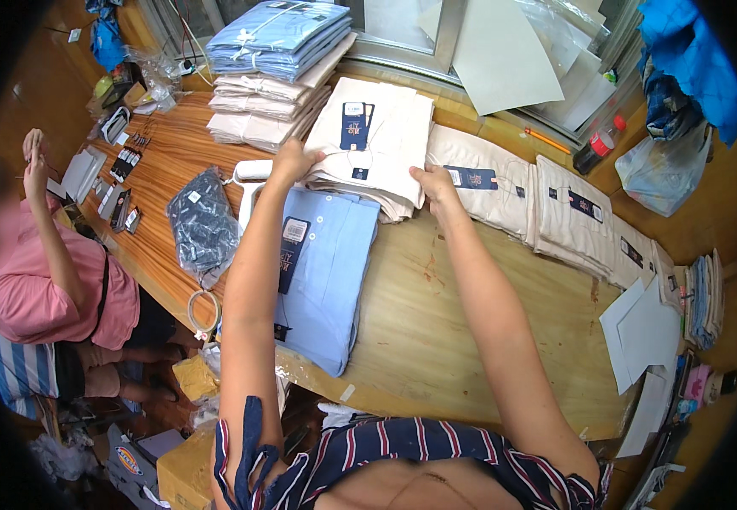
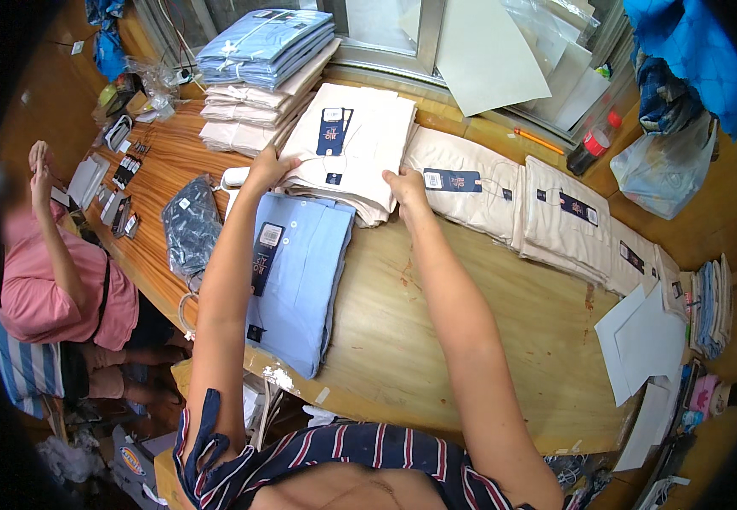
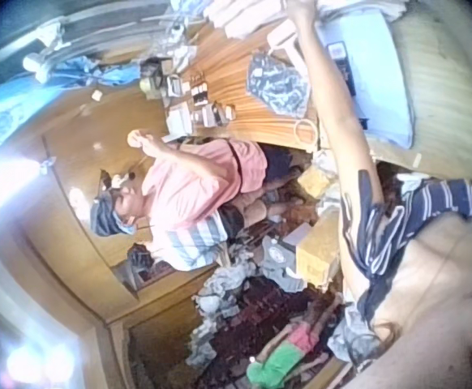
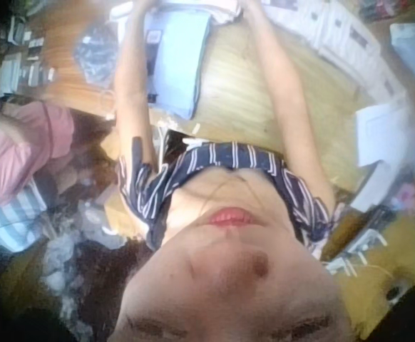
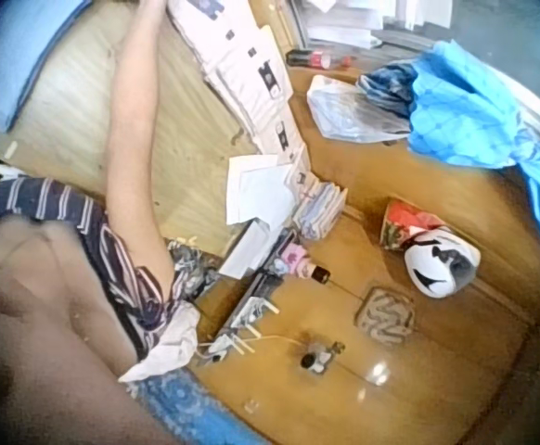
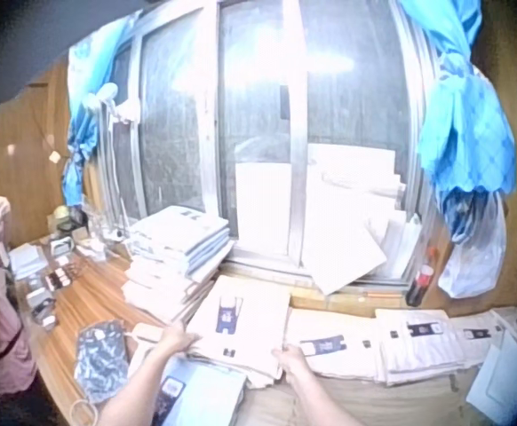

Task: The person places folded shirts into clear plastic bags, peeling off the adhesive strip and sealing each bag by hand.

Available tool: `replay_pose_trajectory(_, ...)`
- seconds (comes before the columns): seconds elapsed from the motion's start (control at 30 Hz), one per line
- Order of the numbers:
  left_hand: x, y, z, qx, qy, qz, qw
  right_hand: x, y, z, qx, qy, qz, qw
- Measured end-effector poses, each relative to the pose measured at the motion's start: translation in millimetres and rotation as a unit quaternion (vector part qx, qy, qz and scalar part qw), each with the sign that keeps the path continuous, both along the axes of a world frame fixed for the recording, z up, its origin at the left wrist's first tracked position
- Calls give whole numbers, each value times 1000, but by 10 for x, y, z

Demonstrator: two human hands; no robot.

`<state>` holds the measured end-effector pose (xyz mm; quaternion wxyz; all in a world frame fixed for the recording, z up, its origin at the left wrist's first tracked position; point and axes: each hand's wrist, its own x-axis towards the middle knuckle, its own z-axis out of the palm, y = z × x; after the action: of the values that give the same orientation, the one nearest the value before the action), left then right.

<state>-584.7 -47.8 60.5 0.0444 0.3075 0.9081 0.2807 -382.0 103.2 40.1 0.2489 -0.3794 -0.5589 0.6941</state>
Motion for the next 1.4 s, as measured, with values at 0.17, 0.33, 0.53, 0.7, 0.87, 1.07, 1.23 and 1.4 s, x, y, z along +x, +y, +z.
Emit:
replay_pose_trajectory(0.17, -66, -2, -55, -23, -24, -7, 999, -35, 36, 34, -209, 101, 84, 969)
replay_pose_trajectory(0.33, 23, 66, -62, -77, -86, 28, 993, -52, 111, 8, -225, 108, 83, 965)
replay_pose_trajectory(0.53, 8, 40, -50, -97, -45, 40, 993, -81, 26, 89, -165, 17, 89, 982)
replay_pose_trajectory(0.7, 72, 80, 47, -102, -24, 30, 994, -145, 135, -39, -231, 60, 73, 968)
replay_pose_trajectory(0.87, 115, 13, 37, -114, -32, 35, 992, -118, 10, 82, -179, 47, 80, 979)
replay_pose_trajectory(1.07, 55, 107, 142, -126, -154, 2, 980, -132, 148, 32, -280, 107, 85, 950)
replay_pose_trajectory(1.23, -5, 31, 265, 123, -342, 10, 932, -177, 296, 132, -261, 51, 144, 953)
replay_pose_trajectory(1.4, -167, 86, -229, 196, -108, -6, 975, -167, 176, -240, -125, 168, 99, 973)
